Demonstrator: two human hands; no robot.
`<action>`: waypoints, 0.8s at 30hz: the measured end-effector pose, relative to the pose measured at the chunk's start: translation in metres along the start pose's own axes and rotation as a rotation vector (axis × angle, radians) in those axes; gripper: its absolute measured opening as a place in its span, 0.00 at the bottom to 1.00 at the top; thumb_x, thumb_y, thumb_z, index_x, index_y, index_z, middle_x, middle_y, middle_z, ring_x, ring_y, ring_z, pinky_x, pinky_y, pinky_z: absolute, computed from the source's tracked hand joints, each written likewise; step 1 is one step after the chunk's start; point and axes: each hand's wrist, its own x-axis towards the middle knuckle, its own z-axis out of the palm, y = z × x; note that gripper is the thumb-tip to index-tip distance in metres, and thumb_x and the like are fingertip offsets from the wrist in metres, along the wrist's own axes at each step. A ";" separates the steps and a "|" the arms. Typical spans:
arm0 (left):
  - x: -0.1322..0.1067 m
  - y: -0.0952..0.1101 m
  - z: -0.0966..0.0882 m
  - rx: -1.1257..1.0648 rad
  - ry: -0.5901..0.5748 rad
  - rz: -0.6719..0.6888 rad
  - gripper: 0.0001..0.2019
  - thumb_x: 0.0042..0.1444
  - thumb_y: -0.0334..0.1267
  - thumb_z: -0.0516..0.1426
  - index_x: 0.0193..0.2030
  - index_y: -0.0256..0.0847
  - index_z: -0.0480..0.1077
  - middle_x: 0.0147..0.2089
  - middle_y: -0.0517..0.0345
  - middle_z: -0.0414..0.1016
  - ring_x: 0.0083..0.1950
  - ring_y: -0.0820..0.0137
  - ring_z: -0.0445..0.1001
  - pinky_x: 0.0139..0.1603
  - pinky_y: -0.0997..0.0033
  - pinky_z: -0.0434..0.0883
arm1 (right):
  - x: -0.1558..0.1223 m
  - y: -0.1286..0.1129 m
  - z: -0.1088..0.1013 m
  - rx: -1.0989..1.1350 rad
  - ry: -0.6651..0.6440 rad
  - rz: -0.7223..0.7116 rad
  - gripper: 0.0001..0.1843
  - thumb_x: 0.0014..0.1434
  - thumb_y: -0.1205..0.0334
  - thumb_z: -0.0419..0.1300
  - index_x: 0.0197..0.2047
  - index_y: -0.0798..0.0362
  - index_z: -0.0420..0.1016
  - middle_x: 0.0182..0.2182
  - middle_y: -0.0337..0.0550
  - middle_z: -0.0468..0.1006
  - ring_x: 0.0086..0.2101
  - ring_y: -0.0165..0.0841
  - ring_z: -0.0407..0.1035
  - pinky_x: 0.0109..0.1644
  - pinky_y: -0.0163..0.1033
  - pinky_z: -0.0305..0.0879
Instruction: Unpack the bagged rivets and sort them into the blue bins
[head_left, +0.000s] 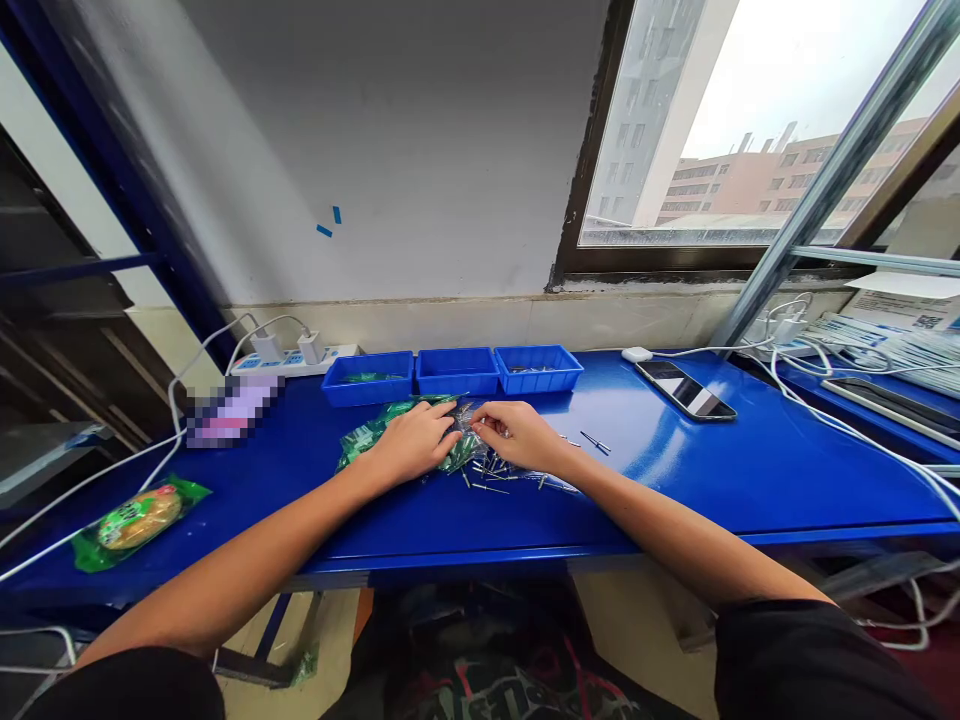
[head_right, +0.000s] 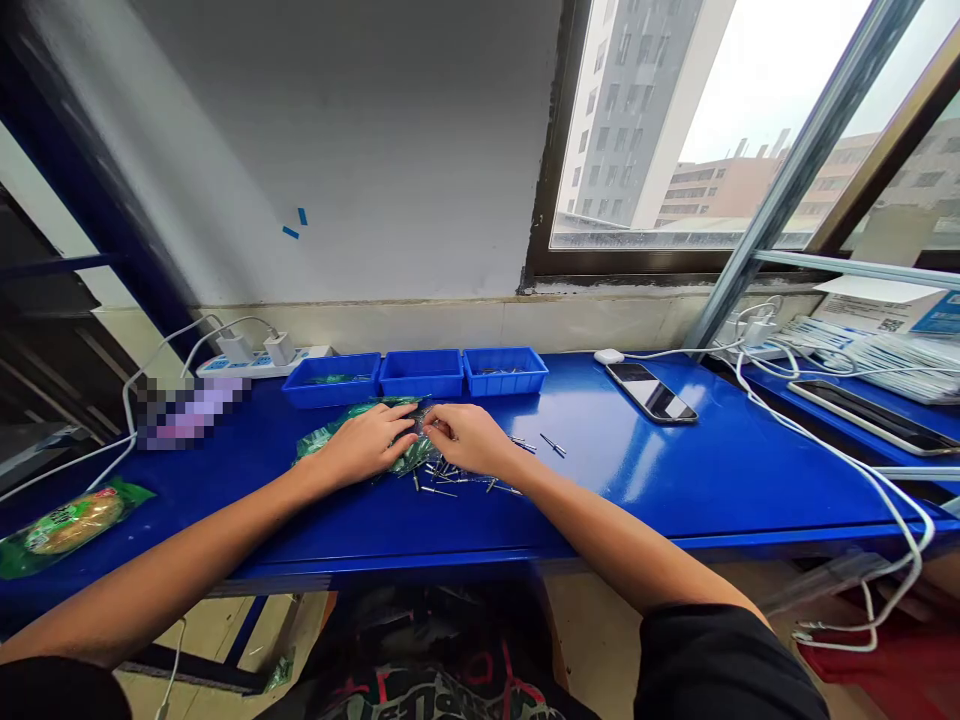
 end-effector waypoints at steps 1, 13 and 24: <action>0.000 0.000 0.001 -0.004 0.002 0.001 0.19 0.62 0.43 0.43 0.48 0.38 0.71 0.61 0.51 0.62 0.54 0.58 0.66 0.54 0.60 0.65 | 0.000 0.000 0.000 -0.002 -0.001 0.001 0.07 0.57 0.65 0.54 0.35 0.54 0.73 0.22 0.38 0.72 0.23 0.26 0.61 0.29 0.33 0.56; 0.005 0.004 -0.001 -0.102 0.021 0.087 0.17 0.61 0.40 0.45 0.50 0.43 0.70 0.59 0.55 0.65 0.50 0.63 0.69 0.52 0.62 0.65 | 0.001 0.002 0.000 -0.007 0.000 -0.007 0.07 0.57 0.65 0.55 0.35 0.55 0.73 0.22 0.37 0.71 0.23 0.26 0.62 0.28 0.32 0.55; 0.007 -0.002 0.000 -0.361 0.112 0.060 0.16 0.61 0.40 0.47 0.49 0.39 0.71 0.54 0.50 0.69 0.55 0.63 0.67 0.56 0.64 0.63 | 0.000 0.005 -0.001 0.018 0.030 -0.002 0.07 0.57 0.65 0.53 0.36 0.54 0.71 0.25 0.39 0.72 0.26 0.28 0.64 0.31 0.34 0.59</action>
